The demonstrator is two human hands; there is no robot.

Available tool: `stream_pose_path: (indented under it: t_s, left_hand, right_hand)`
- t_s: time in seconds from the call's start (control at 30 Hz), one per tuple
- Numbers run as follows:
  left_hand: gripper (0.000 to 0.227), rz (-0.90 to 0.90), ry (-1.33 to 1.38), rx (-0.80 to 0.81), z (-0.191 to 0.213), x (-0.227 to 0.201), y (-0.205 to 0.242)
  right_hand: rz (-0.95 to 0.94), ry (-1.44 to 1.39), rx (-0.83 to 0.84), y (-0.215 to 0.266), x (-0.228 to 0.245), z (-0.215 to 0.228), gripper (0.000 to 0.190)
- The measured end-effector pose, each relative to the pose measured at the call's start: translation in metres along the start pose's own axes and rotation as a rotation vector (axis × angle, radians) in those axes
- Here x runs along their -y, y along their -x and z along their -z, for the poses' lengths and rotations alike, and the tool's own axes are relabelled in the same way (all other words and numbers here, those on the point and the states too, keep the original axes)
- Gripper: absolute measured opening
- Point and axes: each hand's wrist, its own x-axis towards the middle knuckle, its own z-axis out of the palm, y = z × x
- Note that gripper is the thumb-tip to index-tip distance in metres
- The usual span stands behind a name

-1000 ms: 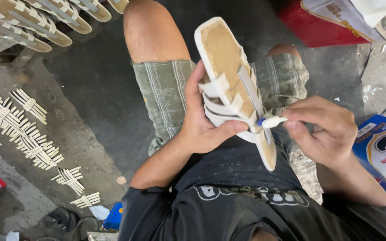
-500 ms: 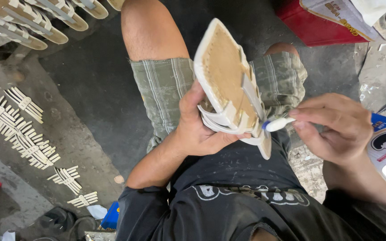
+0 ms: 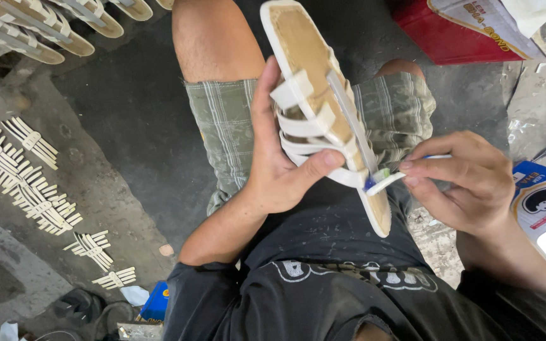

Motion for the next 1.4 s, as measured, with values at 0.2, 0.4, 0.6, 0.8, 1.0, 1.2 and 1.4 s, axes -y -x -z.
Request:
stream_pose_path:
  t_s: [0.2, 0.4, 0.6, 0.8, 1.0, 1.2, 1.4]
  left_hand:
    - [0.103, 0.066, 0.039, -0.019, 0.000, -0.004, -0.005]
    - [0.102, 0.105, 0.042, 0.026, -0.003, -0.002, -0.005]
    - [0.103, 0.120, 0.018, 0.048, -0.002, 0.000, -0.003]
    - [0.101, 0.116, 0.030, 0.057, -0.002, -0.002, -0.005]
    - [0.100, 0.201, 0.202, -0.128, 0.007, 0.020, -0.018]
    - [0.089, 0.425, 0.168, -0.143, 0.009, 0.052, -0.036]
    - [0.100, -0.344, -1.082, 0.063, -0.001, 0.045, -0.030]
  right_hand:
    - [0.028, -0.039, 0.076, 0.004, -0.005, 0.008, 0.017]
    - [-0.015, 0.037, 0.046, 0.008, -0.003, 0.007, 0.017]
    - [-0.008, 0.044, 0.055, 0.000, 0.003, 0.008, 0.019]
    - [0.019, 0.026, -0.009, -0.001, -0.001, 0.002, 0.019]
    - [-0.183, -0.332, 0.031, 0.008, 0.004, 0.007, 0.031]
    - [-0.040, 0.221, -0.224, 0.021, 0.007, -0.016, 0.027]
    - [-0.324, 0.009, -0.437, 0.009, -0.003, -0.007, 0.021]
